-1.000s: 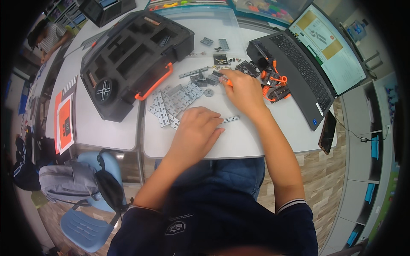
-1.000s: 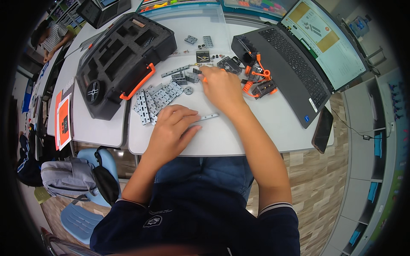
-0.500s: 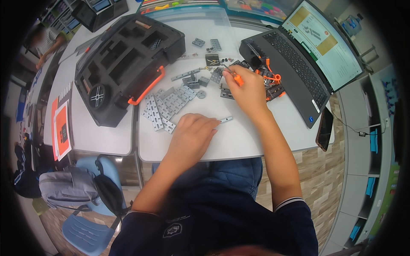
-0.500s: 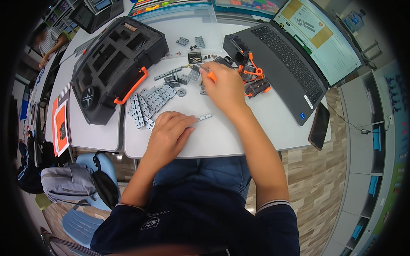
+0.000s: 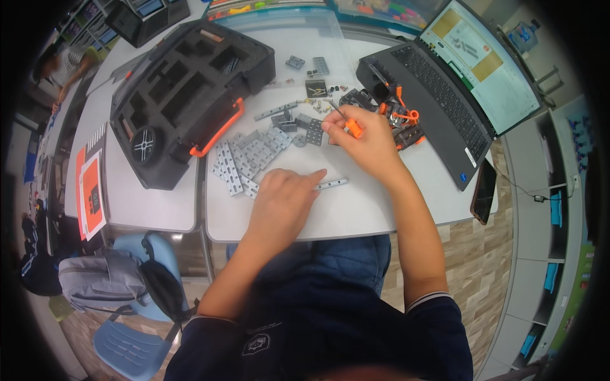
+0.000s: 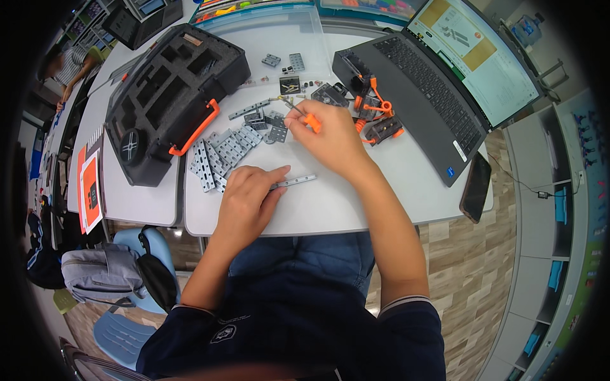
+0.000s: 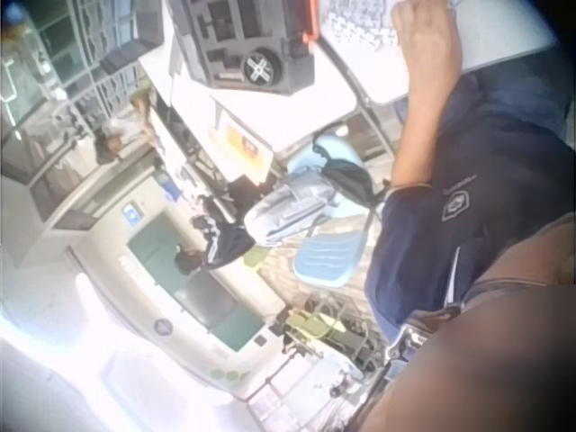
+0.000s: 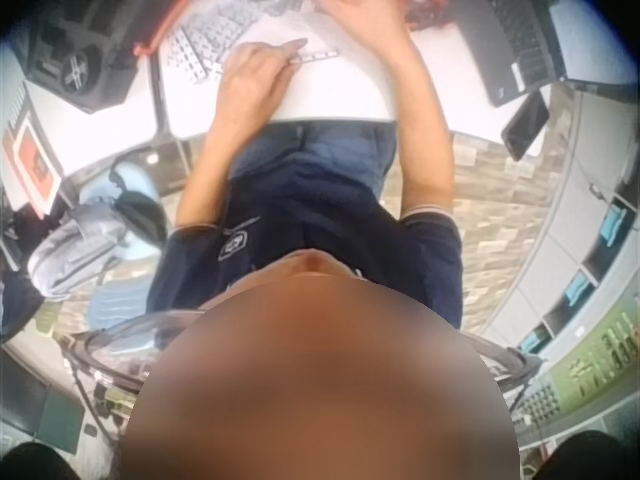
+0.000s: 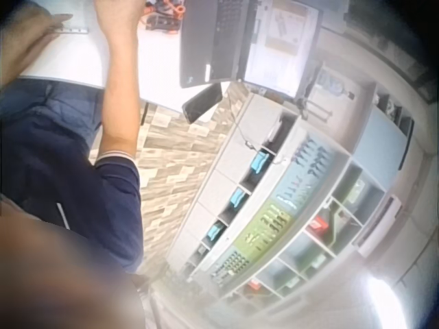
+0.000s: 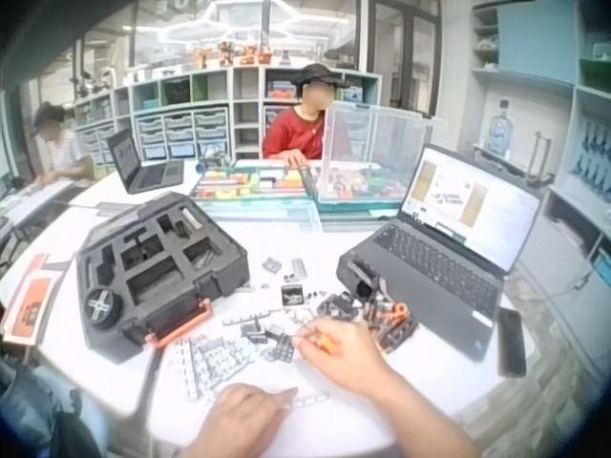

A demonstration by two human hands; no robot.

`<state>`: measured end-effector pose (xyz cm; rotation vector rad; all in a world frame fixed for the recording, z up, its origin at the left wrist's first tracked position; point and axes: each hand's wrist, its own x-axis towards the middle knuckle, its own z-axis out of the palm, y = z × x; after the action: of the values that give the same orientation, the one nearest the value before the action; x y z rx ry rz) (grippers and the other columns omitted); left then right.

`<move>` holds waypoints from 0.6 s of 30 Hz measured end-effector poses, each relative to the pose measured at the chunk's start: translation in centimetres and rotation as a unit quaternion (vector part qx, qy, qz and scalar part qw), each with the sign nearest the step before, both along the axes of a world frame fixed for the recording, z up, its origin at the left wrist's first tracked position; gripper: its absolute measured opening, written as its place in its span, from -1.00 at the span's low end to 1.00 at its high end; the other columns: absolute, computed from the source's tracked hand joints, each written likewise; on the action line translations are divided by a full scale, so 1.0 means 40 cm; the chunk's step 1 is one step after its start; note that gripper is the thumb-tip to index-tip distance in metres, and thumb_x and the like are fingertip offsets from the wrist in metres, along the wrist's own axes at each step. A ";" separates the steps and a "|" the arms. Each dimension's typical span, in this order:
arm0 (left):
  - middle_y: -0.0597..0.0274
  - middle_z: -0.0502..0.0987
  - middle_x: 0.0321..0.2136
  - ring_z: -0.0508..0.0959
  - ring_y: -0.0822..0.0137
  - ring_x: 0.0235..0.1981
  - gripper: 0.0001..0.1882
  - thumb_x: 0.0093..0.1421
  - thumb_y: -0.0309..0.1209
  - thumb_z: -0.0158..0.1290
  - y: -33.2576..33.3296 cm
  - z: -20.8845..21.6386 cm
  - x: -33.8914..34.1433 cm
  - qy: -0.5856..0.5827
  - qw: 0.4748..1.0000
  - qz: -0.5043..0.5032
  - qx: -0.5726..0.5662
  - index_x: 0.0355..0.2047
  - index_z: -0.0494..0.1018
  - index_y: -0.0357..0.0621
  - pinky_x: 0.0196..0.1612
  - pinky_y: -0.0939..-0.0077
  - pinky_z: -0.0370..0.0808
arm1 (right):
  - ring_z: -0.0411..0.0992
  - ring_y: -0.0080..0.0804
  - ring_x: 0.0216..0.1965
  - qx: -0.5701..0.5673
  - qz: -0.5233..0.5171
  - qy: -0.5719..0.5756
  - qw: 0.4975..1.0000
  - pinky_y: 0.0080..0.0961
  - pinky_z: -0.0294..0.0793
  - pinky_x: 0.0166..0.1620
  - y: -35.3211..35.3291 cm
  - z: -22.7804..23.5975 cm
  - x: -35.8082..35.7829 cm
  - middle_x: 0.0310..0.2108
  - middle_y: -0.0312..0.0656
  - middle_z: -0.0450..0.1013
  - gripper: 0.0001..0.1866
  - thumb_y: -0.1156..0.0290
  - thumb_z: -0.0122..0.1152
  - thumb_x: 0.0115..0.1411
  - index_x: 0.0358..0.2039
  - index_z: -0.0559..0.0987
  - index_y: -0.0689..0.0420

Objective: The person assembles small metal brackets and plates using an orange screwdriver. They align the parts, insert screws, and tighten them to form a connected assembly on a white table.

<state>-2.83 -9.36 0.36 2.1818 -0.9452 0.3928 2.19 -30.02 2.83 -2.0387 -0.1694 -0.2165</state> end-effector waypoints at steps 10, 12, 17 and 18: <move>0.28 0.56 -0.35 0.46 0.17 -0.25 -0.57 0.04 -0.44 0.30 0.013 -0.007 -0.001 0.012 0.998 0.052 -0.014 -0.03 0.55 -0.12 -0.05 0.23 0.36 | 0.51 -0.50 -0.26 -0.020 0.032 0.060 0.997 -0.50 0.45 -0.10 -0.014 0.019 -0.005 -0.37 -0.24 0.60 -0.86 0.45 0.36 0.17 -0.30 0.65 0.23; 0.30 0.58 -0.37 0.48 0.19 -0.25 -0.61 0.02 -0.43 0.33 0.014 -0.008 -0.001 0.007 0.998 0.062 -0.014 -0.09 0.59 -0.13 -0.07 0.27 0.37 | 0.48 -0.54 -0.25 -0.027 0.047 0.070 0.996 -0.51 0.44 -0.08 -0.013 0.015 -0.004 -0.36 -0.28 0.59 -0.88 0.49 0.36 0.16 -0.31 0.64 0.24; 0.29 0.56 -0.36 0.46 0.17 -0.21 -0.64 0.02 -0.38 0.32 0.017 -0.014 0.002 0.010 0.998 0.054 -0.017 -0.13 0.59 -0.11 -0.05 0.24 0.34 | 0.53 -0.37 -0.27 -0.042 0.111 0.063 0.991 -0.42 0.46 -0.11 -0.013 0.001 -0.003 -0.36 -0.15 0.60 -0.89 0.50 0.31 0.17 -0.29 0.64 0.21; 0.29 0.56 -0.36 0.46 0.17 -0.21 -0.65 0.02 -0.38 0.32 0.018 -0.015 0.002 0.010 0.998 0.055 -0.013 -0.14 0.59 -0.10 -0.04 0.24 0.34 | 0.54 -0.35 -0.27 -0.048 0.121 0.062 0.990 -0.42 0.46 -0.11 -0.013 0.000 -0.003 -0.36 -0.14 0.60 -0.90 0.50 0.30 0.17 -0.29 0.65 0.21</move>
<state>-2.74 -8.65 -0.22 2.2156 -0.8073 0.4319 2.07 -30.53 2.83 -2.0973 -0.3519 0.0700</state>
